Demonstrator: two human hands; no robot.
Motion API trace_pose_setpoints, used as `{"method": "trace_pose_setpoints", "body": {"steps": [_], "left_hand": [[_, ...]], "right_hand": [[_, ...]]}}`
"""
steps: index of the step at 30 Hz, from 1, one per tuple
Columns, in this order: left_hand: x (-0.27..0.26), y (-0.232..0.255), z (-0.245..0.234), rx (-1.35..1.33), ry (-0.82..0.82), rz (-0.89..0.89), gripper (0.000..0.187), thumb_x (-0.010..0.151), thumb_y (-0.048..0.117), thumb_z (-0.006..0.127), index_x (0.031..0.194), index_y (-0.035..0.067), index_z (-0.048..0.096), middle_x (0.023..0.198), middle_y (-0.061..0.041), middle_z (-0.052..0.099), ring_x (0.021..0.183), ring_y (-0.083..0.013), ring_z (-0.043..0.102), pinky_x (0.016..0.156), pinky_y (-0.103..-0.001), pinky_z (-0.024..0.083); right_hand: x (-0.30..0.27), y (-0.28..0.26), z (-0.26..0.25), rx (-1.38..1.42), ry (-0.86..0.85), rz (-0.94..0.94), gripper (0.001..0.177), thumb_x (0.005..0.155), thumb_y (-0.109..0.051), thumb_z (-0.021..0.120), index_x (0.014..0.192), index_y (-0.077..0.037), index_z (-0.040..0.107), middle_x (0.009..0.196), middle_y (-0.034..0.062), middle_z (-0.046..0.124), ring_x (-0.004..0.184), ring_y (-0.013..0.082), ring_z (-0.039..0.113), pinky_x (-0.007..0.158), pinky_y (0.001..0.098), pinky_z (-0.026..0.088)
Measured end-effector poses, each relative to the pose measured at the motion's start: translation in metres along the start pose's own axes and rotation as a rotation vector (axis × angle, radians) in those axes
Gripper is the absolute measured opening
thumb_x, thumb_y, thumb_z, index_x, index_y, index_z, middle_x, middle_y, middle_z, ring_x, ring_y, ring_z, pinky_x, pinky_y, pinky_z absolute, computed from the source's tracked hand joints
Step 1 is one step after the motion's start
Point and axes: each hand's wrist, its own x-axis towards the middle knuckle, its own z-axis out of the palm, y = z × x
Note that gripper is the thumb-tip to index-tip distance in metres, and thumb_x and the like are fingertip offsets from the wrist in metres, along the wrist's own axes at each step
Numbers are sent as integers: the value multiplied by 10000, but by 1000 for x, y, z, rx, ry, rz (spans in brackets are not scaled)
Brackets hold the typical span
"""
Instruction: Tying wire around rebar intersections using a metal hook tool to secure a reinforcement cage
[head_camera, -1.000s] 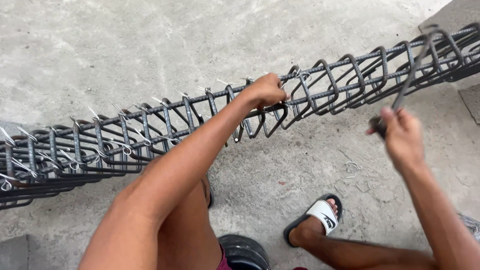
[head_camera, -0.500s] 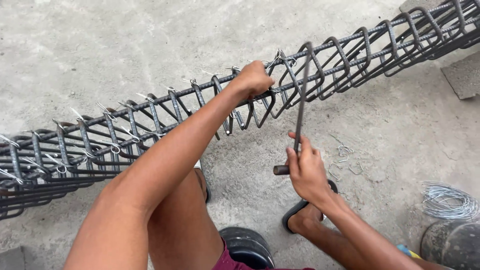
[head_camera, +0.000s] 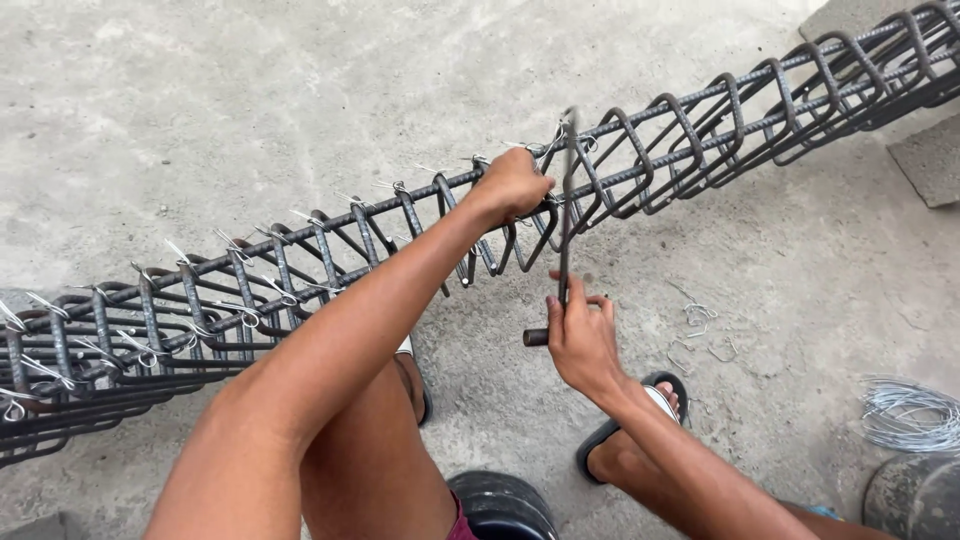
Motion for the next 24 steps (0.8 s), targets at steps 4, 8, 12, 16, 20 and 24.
{"method": "trace_pose_setpoints", "body": {"steps": [4, 8, 12, 16, 20, 24], "left_hand": [[-9, 1, -1, -35, 19, 1, 360, 913, 249, 554, 1073, -17, 738, 1046, -251, 727, 1067, -430, 706, 880, -526, 573], [-9, 0, -3, -14, 13, 17, 389, 906, 306, 604, 1076, -17, 735, 1060, -242, 727, 1119, -431, 685, 898, -531, 565], [-23, 10, -16, 18, 3, 35, 355, 904, 311, 642, 1049, 5, 747, 1064, -244, 728, 1116, -446, 684, 889, -527, 569], [-16, 10, -16, 62, -16, 56, 382, 888, 330, 649, 1031, -9, 753, 1101, -278, 717, 1129, -478, 668, 901, -542, 564], [-31, 34, -49, 215, 99, 170, 489, 868, 317, 746, 1162, -59, 638, 1098, -287, 690, 1117, -487, 665, 896, -609, 547], [-72, 69, -73, 293, 177, 237, 545, 932, 334, 702, 1244, -77, 527, 1106, -278, 675, 1103, -512, 660, 907, -644, 531]], "right_hand": [[0, 1, 3, 45, 17, 19, 326, 1051, -273, 463, 1372, -218, 463, 581, 104, 706, 765, 373, 767, 1074, 424, 374], [-2, 5, 4, 41, 10, -10, 312, 1055, -270, 469, 1363, -221, 474, 586, 77, 708, 743, 333, 773, 1094, 426, 367], [8, 2, -3, 192, 4, 84, 211, 1070, -237, 511, 1264, -187, 577, 628, 74, 731, 675, 279, 748, 1061, 465, 404], [23, -6, -78, 207, 7, 17, 193, 1060, -241, 543, 1243, -188, 574, 693, 18, 740, 739, 242, 763, 1028, 440, 407], [30, 1, -145, 177, -73, 64, 155, 1025, -223, 618, 1158, -142, 621, 770, 94, 778, 813, 293, 751, 874, 457, 534], [52, 69, -155, -125, -22, 72, 198, 1055, -304, 601, 1185, -175, 677, 767, 38, 771, 837, 290, 744, 870, 479, 517]]}}
